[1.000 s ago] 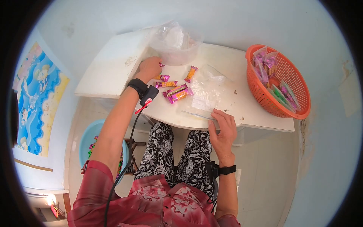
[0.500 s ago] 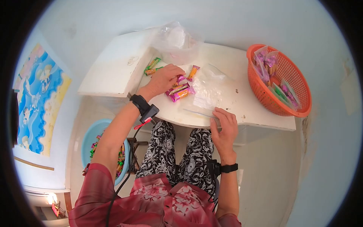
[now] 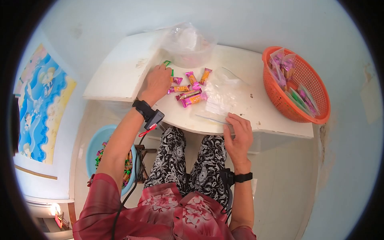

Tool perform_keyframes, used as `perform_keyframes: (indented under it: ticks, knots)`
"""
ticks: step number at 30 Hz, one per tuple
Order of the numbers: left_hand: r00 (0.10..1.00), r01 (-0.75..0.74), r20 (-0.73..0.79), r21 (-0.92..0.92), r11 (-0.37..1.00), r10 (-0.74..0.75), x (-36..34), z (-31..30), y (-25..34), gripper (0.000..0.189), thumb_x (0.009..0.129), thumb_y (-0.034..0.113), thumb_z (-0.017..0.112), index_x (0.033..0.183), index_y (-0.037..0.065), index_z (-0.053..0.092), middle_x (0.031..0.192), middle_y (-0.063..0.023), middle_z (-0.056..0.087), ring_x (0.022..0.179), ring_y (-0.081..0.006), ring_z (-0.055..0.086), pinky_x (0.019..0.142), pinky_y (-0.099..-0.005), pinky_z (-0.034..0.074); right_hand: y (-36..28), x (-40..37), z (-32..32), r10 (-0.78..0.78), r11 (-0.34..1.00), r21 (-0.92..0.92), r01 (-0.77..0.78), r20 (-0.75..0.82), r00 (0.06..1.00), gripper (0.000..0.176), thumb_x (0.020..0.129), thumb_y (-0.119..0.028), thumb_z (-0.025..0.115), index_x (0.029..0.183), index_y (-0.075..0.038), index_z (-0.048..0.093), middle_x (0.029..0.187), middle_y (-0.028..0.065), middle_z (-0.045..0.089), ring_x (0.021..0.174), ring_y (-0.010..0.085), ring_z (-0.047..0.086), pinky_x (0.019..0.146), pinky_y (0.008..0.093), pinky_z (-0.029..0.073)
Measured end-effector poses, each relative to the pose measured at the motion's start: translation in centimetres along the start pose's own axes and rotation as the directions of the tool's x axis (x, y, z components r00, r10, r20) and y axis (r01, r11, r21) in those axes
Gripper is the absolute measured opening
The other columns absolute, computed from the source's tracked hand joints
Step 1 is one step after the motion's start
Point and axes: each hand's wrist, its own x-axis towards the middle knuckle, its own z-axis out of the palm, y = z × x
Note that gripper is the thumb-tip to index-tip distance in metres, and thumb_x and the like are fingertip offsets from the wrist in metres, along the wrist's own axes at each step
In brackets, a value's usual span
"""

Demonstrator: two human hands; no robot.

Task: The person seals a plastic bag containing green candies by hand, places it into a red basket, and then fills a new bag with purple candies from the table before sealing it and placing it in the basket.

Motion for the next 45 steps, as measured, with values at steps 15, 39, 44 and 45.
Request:
perform_keyframes:
  ticks: [15, 39, 44, 45]
  knots:
    - [0.998, -0.044, -0.058, -0.470, 0.881, 0.019, -7.6, -5.6, -0.5, 0.044, 0.099, -0.006, 0.055, 0.140, 0.005, 0.067, 0.124, -0.0137, 0.074, 0.102, -0.0296, 0.075, 0.087, -0.0410, 0.060, 1.1, -0.2, -1.0, -0.025, 0.998, 0.064, 0.019, 0.099, 0.995, 0.032, 0.094, -0.002, 0.076, 0.126, -0.004, 0.075, 0.134, 0.0142, 0.076, 0.127, 0.0325, 0.067, 0.111, 0.0435, 0.053]
    - [0.630, 0.687, 0.648, -0.208, 0.696, -0.428, -48.0, 5.3, -14.8, 0.059, 0.086, 0.029, 0.085, 0.138, 0.004, 0.072, 0.128, -0.0228, 0.074, 0.123, -0.0413, 0.069, 0.105, -0.0504, 0.055, -9.5, 0.6, -1.1, 0.133, 0.911, 0.337, -0.237, 0.304, 0.943, 0.018, 0.108, 0.004, 0.060, 0.122, 0.006, 0.071, 0.119, 0.0167, 0.076, 0.096, 0.0195, 0.071, 0.087, 0.0328, 0.058]
    - [0.536, 0.724, 0.670, -0.053, 0.688, -0.513, -46.5, 7.7, -12.1, 0.040, 0.094, 0.038, 0.077, 0.119, 0.007, 0.074, 0.116, -0.0217, 0.077, 0.108, -0.0439, 0.073, 0.091, -0.0549, 0.059, -10.6, 0.6, 0.1, 0.094, 0.905, 0.343, -0.251, 0.416, 0.905, 0.017, 0.106, 0.008, 0.060, 0.119, 0.005, 0.072, 0.115, 0.0155, 0.075, 0.093, 0.0196, 0.071, 0.086, 0.0319, 0.058]
    - [0.499, 0.732, 0.700, -0.023, 0.681, -0.512, -46.2, 8.0, -12.0, 0.037, 0.096, 0.038, 0.074, 0.117, 0.007, 0.074, 0.112, -0.0214, 0.077, 0.104, -0.0443, 0.074, 0.089, -0.0556, 0.059, -10.8, 0.6, 0.2, 0.086, 0.906, 0.341, -0.251, 0.433, 0.898, 0.018, 0.106, 0.009, 0.061, 0.119, 0.005, 0.072, 0.115, 0.0153, 0.076, 0.093, 0.0196, 0.071, 0.085, 0.0318, 0.058]
